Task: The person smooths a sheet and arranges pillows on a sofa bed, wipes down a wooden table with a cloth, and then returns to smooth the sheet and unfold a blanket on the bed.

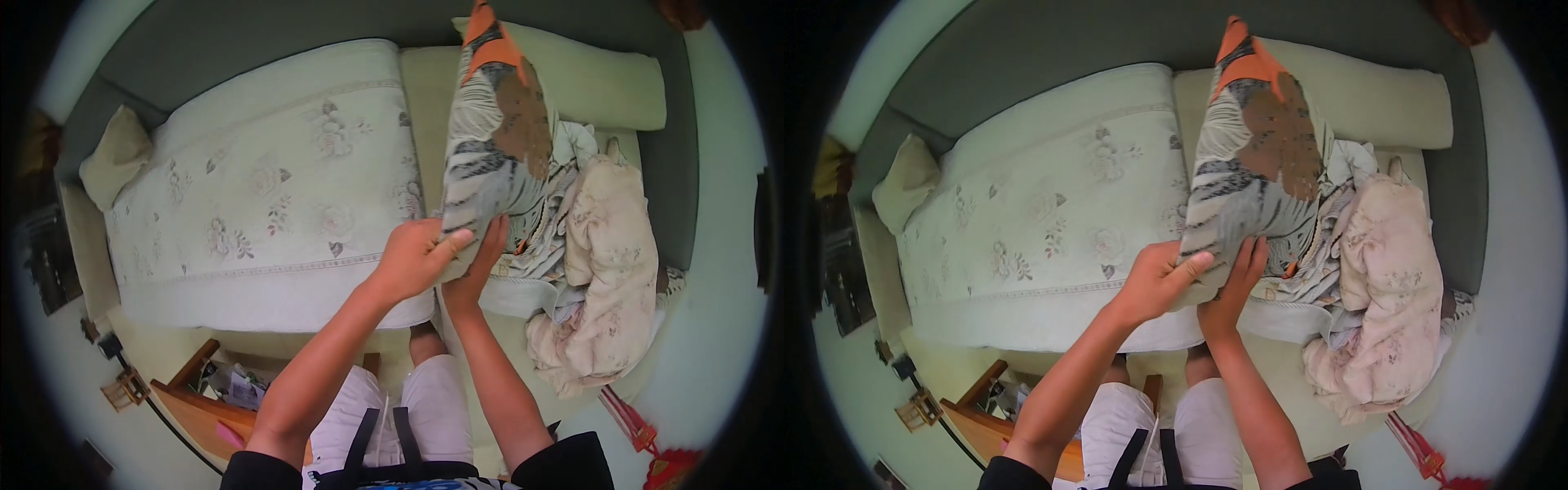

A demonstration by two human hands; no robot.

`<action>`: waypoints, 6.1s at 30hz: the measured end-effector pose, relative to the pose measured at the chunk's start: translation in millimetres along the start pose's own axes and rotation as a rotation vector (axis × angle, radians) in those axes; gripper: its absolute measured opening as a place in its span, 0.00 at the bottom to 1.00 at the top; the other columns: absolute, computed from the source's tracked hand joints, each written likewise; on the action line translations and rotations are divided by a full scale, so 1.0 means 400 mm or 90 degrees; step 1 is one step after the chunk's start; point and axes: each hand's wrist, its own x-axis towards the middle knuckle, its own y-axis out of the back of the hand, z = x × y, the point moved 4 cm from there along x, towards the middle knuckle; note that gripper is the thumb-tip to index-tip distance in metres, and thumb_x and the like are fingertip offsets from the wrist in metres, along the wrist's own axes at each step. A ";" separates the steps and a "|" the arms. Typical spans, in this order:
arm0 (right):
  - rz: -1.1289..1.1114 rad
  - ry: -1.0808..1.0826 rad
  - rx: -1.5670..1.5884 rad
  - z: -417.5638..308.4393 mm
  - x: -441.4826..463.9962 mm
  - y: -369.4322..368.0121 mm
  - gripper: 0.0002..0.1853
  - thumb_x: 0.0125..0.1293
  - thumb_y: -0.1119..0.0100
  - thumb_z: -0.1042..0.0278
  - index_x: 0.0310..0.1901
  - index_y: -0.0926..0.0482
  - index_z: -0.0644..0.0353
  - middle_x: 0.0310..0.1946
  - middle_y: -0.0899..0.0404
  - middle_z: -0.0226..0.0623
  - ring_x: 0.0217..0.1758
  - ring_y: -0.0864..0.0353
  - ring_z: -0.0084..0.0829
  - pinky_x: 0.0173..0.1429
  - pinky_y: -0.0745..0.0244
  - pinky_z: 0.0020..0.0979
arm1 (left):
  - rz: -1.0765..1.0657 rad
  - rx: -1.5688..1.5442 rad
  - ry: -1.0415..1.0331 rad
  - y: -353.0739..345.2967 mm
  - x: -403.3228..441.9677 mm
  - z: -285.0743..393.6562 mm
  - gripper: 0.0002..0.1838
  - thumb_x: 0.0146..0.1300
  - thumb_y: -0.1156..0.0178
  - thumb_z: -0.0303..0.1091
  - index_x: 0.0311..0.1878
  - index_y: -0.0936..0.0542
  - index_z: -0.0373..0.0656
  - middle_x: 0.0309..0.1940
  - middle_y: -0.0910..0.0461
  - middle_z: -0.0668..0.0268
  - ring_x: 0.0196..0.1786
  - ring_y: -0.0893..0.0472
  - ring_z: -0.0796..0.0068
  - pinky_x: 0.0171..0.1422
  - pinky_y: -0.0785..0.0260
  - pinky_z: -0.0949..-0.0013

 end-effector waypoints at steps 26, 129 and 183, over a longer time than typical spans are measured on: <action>0.002 -0.174 0.413 -0.199 0.112 -0.020 0.31 0.56 0.49 0.85 0.65 0.28 0.63 0.52 0.18 0.50 0.54 0.18 0.44 0.60 0.26 0.39 | 0.171 -0.392 0.015 0.036 -0.046 -0.015 0.46 0.72 0.42 0.53 0.81 0.57 0.50 0.77 0.46 0.59 0.77 0.40 0.57 0.69 0.32 0.63; 0.051 -0.275 0.125 0.096 -0.158 0.001 0.23 0.55 0.34 0.76 0.55 0.22 0.66 0.49 0.19 0.47 0.53 0.20 0.39 0.59 0.27 0.35 | 0.630 -0.007 -0.129 0.500 -0.361 -0.310 0.02 0.62 0.42 0.24 0.36 0.21 0.38 0.30 0.20 0.71 0.36 0.26 0.82 0.42 0.32 0.74; -0.539 -0.429 0.260 -0.267 -0.586 -0.631 0.33 0.64 0.30 0.56 0.65 0.29 0.66 0.58 0.21 0.44 0.60 0.21 0.35 0.65 0.28 0.35 | 0.574 -0.194 0.170 0.713 -0.505 -0.652 0.22 0.58 0.50 0.19 0.57 0.26 0.36 0.46 0.19 0.58 0.52 0.20 0.66 0.60 0.30 0.65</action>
